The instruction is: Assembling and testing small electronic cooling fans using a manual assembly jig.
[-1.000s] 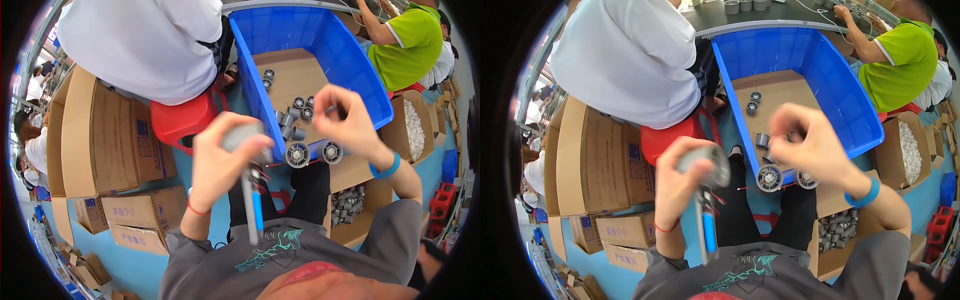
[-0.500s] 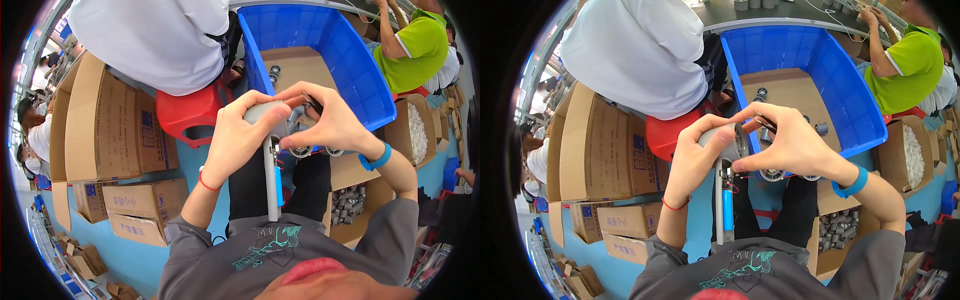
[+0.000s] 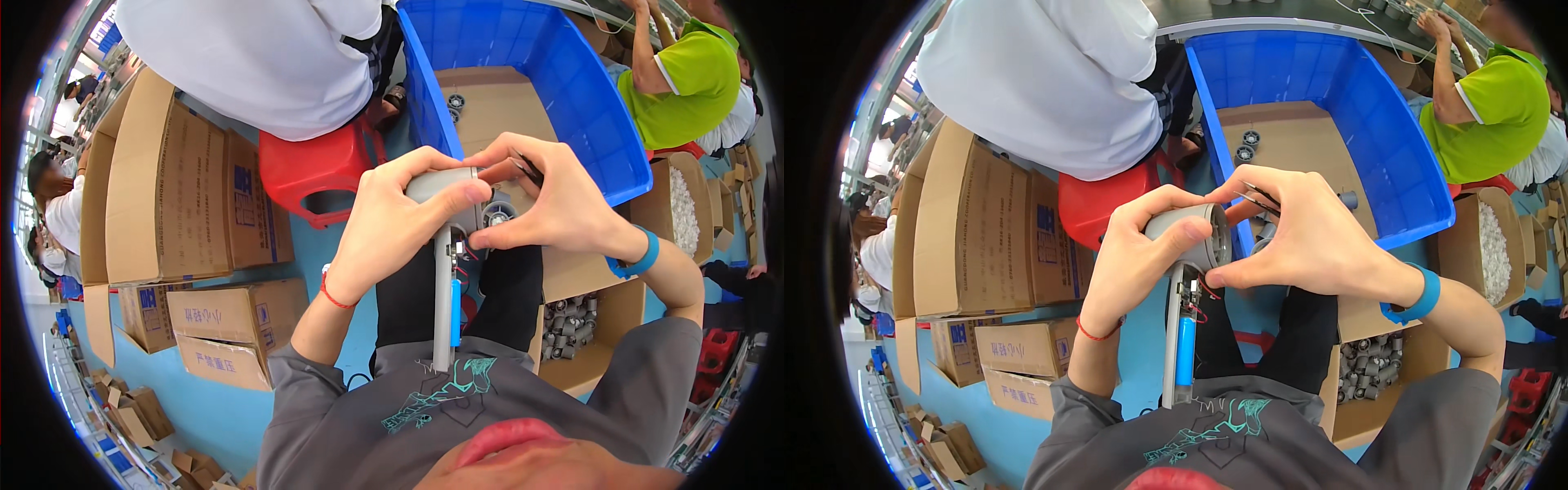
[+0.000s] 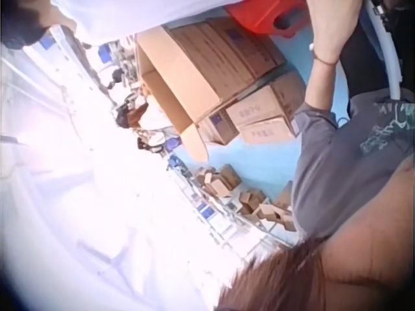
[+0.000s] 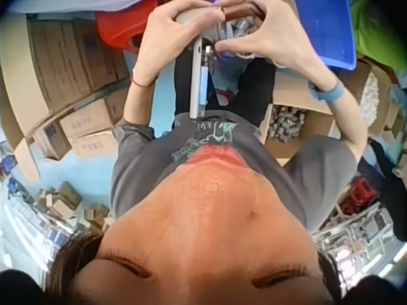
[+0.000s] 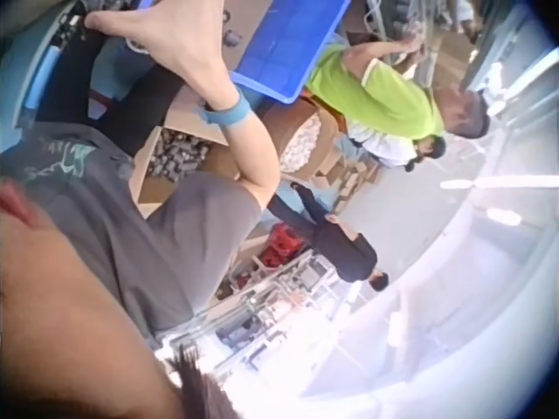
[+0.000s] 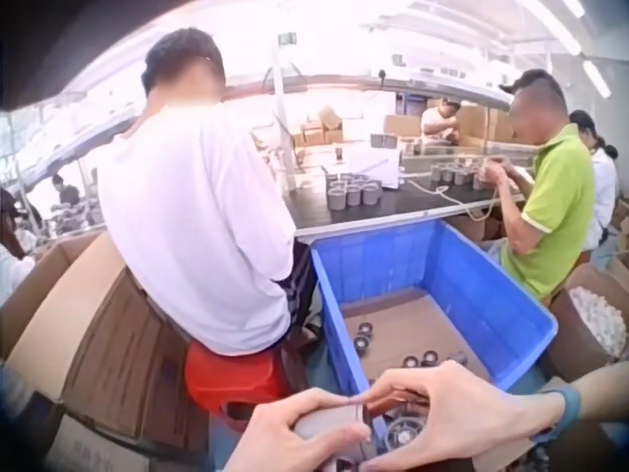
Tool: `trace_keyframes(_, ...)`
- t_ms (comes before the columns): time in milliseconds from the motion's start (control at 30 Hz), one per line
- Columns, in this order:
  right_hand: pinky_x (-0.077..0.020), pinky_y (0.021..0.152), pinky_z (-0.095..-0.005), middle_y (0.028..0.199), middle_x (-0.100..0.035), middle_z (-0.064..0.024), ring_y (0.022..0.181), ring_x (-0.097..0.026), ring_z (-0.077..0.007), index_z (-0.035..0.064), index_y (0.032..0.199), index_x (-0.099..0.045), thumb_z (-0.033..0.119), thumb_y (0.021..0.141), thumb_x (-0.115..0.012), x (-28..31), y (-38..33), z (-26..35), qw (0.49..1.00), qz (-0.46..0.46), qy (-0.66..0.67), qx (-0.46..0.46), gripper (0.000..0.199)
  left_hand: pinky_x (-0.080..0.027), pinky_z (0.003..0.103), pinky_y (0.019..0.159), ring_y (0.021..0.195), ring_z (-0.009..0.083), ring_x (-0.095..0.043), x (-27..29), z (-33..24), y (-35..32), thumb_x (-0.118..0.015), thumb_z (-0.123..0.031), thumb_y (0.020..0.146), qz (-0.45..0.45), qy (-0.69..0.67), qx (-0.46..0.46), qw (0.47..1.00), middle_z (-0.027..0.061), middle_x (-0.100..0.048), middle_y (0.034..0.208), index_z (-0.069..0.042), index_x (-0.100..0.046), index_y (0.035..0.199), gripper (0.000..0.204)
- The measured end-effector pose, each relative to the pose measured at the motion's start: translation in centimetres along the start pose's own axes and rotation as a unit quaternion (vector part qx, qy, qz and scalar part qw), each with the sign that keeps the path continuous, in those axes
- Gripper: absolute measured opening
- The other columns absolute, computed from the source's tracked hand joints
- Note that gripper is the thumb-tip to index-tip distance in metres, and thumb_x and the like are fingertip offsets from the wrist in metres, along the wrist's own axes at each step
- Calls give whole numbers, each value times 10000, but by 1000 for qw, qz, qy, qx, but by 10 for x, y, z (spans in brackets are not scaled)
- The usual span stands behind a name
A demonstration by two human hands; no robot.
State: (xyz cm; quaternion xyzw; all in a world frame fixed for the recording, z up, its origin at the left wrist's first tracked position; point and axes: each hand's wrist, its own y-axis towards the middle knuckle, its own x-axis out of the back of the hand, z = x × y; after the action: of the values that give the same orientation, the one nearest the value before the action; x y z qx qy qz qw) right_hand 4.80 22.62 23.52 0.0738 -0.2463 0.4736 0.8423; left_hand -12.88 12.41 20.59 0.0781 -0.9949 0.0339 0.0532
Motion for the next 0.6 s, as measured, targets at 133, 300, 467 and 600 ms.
trace_keyframes(133, -346, 657, -181, 900, -686, -35, 773, -476, -14, 33, 1103, -592, 160, 582, -891, -3, -2, 0, 1000, 3, 19, 16, 615, -498, 236, 655, 754, 78, -635, 0, 2, -5, -739, -264, 821, 1, -12, -7, 1000, 72, -697, 804, -8, -692, 996, 313)
trace_keyframes(300, -415, 673, -184, 917, -691, -59, 818, -555, -33, 16, 1059, -574, 117, 633, -845, 6, -2, 16, 1000, -16, -11, 17, 514, -487, 237, 670, 742, 76, -603, 9, 6, -2, -683, -222, 855, -48, 72, -69, 994, 51, -656, 809, 5, -665, 985, 262)
trace_keyframes(467, -343, 574, -161, 864, -663, -25, 657, -479, -19, 28, 1031, -550, 170, 719, -763, 55, 5, -1, 996, -79, 15, -34, 403, -465, 244, 675, 767, 79, -576, 66, 50, -15, -532, -274, 983, -181, -62, -103, 976, 34, -645, 838, 2, -652, 952, 303)
trace_keyframes(600, -447, 698, -240, 890, -633, -35, 807, -562, -108, 60, 1123, -592, 227, 693, -781, 83, 57, -24, 945, -167, -263, 97, 499, -409, 213, 685, 768, 40, -508, 52, 124, 15, -518, -273, 986, -209, -53, -30, 976, -10, -585, 767, 3, -628, 895, 310)
